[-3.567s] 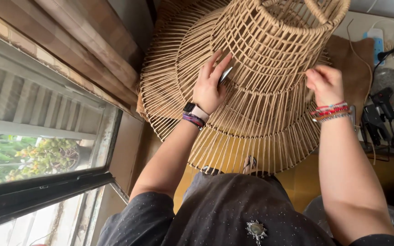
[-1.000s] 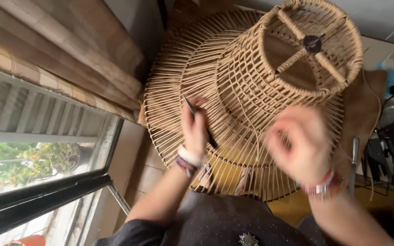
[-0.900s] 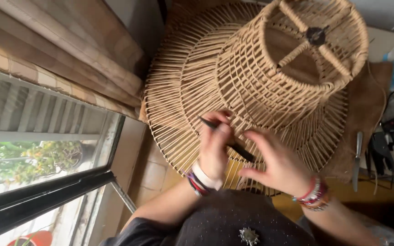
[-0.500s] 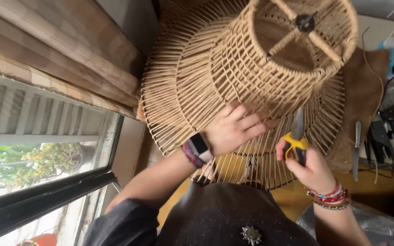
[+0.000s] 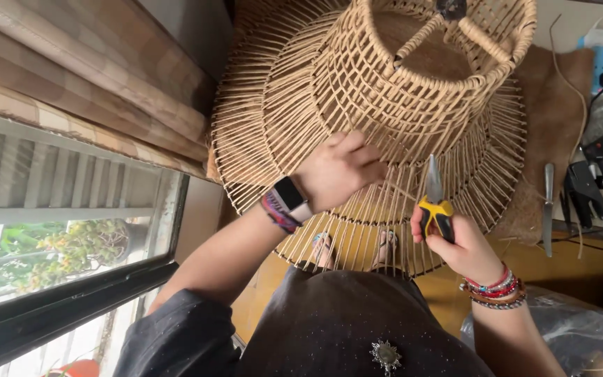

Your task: Weaving and trimming wicker strands on a large lampshade using cutters

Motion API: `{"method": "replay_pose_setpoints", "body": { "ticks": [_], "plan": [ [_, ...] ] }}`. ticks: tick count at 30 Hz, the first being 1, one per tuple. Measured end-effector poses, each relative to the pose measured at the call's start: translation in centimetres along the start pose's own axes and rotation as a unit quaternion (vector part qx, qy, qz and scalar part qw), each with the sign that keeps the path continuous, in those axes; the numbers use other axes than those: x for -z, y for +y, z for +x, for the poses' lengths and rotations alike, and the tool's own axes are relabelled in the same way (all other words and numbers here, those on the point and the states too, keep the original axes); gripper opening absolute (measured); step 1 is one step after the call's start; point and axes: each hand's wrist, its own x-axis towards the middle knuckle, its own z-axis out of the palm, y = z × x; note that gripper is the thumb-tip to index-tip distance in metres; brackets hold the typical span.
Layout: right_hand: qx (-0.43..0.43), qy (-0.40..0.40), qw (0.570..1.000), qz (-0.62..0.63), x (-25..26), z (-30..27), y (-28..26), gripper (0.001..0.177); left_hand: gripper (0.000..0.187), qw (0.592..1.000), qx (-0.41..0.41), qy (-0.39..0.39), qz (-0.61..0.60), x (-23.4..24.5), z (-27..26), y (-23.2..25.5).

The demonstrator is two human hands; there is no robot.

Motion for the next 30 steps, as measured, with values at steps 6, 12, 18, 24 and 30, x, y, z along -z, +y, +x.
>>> {"method": "replay_pose_setpoints", "body": {
  "ticks": [6, 12, 18, 24, 30],
  "plan": [
    [-0.051, -0.015, 0.998, -0.025, -2.9, 1.5, 2.1, 0.026, 0.027, 0.958, 0.137, 0.025, -0.250, 4.5, -1.7, -1.1],
    [-0.119, -0.061, 0.991, 0.011, -5.7, 3.7, -1.6, 0.028, 0.015, 0.961, 0.213, 0.089, -0.154, 1.9, -4.3, -3.0],
    [-0.097, -0.084, 0.990, 0.063, -6.1, 5.3, -0.1, 0.029, 0.009, 0.971, 0.175, 0.133, -0.089, 0.1, -4.5, -4.3],
    [-0.115, -0.099, 0.952, 0.265, -6.0, 5.1, 4.7, 0.054, 0.013, 0.977, 0.136, 0.141, -0.082, 1.3, -4.9, -4.2],
    [-0.118, -0.131, 0.951, 0.254, -5.5, 6.0, 4.5, 0.053, 0.013, 0.984, 0.112, 0.131, -0.042, 0.9, -5.0, -4.5]
  ]
}}
